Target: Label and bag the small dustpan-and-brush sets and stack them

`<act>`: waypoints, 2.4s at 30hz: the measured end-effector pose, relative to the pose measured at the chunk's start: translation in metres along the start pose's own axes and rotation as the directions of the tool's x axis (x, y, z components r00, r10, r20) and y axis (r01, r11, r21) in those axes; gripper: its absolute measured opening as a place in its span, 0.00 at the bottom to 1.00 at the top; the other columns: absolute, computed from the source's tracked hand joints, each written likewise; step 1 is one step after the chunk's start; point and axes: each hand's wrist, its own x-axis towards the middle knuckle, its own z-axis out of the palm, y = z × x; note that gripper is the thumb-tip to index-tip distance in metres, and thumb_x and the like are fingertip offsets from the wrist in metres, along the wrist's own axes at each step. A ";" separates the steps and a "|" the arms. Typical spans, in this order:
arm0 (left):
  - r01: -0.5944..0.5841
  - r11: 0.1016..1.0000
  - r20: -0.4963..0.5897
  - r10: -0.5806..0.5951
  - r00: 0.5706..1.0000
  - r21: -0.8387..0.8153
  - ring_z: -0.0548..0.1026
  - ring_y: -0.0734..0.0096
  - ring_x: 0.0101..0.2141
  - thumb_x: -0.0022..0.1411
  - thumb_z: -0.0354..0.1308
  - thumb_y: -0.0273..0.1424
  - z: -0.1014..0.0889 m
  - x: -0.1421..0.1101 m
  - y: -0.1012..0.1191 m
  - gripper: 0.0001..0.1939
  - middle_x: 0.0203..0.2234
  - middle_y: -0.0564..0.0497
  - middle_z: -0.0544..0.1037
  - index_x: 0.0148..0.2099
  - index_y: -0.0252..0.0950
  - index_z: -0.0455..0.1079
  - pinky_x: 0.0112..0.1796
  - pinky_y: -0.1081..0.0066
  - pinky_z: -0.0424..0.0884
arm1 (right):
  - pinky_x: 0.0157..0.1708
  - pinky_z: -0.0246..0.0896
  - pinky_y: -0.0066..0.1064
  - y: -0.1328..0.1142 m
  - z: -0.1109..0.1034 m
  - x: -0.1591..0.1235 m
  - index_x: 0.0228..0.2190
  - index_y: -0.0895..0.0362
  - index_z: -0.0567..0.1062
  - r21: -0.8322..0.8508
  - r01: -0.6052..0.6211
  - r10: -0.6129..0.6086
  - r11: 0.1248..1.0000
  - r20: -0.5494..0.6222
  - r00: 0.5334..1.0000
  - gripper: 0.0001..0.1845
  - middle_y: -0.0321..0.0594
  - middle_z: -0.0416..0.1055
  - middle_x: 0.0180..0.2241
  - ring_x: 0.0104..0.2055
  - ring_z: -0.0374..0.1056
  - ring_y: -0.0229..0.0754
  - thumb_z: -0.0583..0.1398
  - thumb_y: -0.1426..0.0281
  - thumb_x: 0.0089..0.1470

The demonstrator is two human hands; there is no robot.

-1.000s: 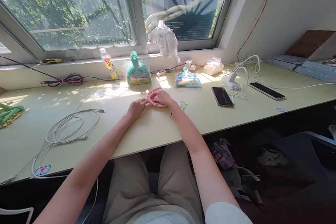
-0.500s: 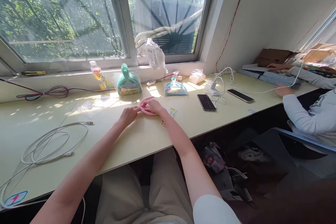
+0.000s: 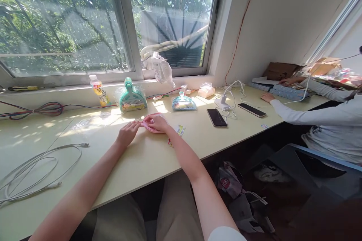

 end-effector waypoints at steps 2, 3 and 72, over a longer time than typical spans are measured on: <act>-0.021 1.000 -0.034 0.020 0.999 -0.018 0.76 0.56 0.52 0.67 0.43 0.22 -0.001 -0.002 -0.005 0.20 0.48 0.40 0.79 0.48 0.38 0.75 0.55 0.55 0.70 | 0.48 0.65 0.32 -0.002 0.001 0.001 0.43 0.52 0.79 0.054 0.006 -0.005 0.999 -0.013 1.000 0.16 0.36 0.78 0.43 0.46 0.73 0.41 0.63 0.76 0.51; -0.020 1.000 -0.054 0.019 0.998 -0.023 0.75 0.56 0.53 0.67 0.43 0.22 -0.002 -0.003 -0.007 0.21 0.48 0.41 0.79 0.49 0.39 0.75 0.56 0.53 0.69 | 0.49 0.65 0.32 -0.003 0.001 0.002 0.43 0.52 0.79 0.090 0.008 -0.006 0.996 -0.017 1.000 0.16 0.37 0.78 0.44 0.47 0.73 0.41 0.62 0.76 0.51; 0.208 0.063 0.178 -0.312 0.933 -0.976 0.61 0.50 0.63 0.63 0.57 0.43 -0.016 0.008 0.053 0.36 0.64 0.42 0.62 0.69 0.42 0.51 0.60 0.52 0.61 | 0.36 0.73 0.31 -0.069 0.021 -0.004 0.46 0.53 0.75 0.470 -0.032 0.260 0.882 -0.429 0.865 0.15 0.41 0.79 0.43 0.36 0.76 0.40 0.62 0.68 0.55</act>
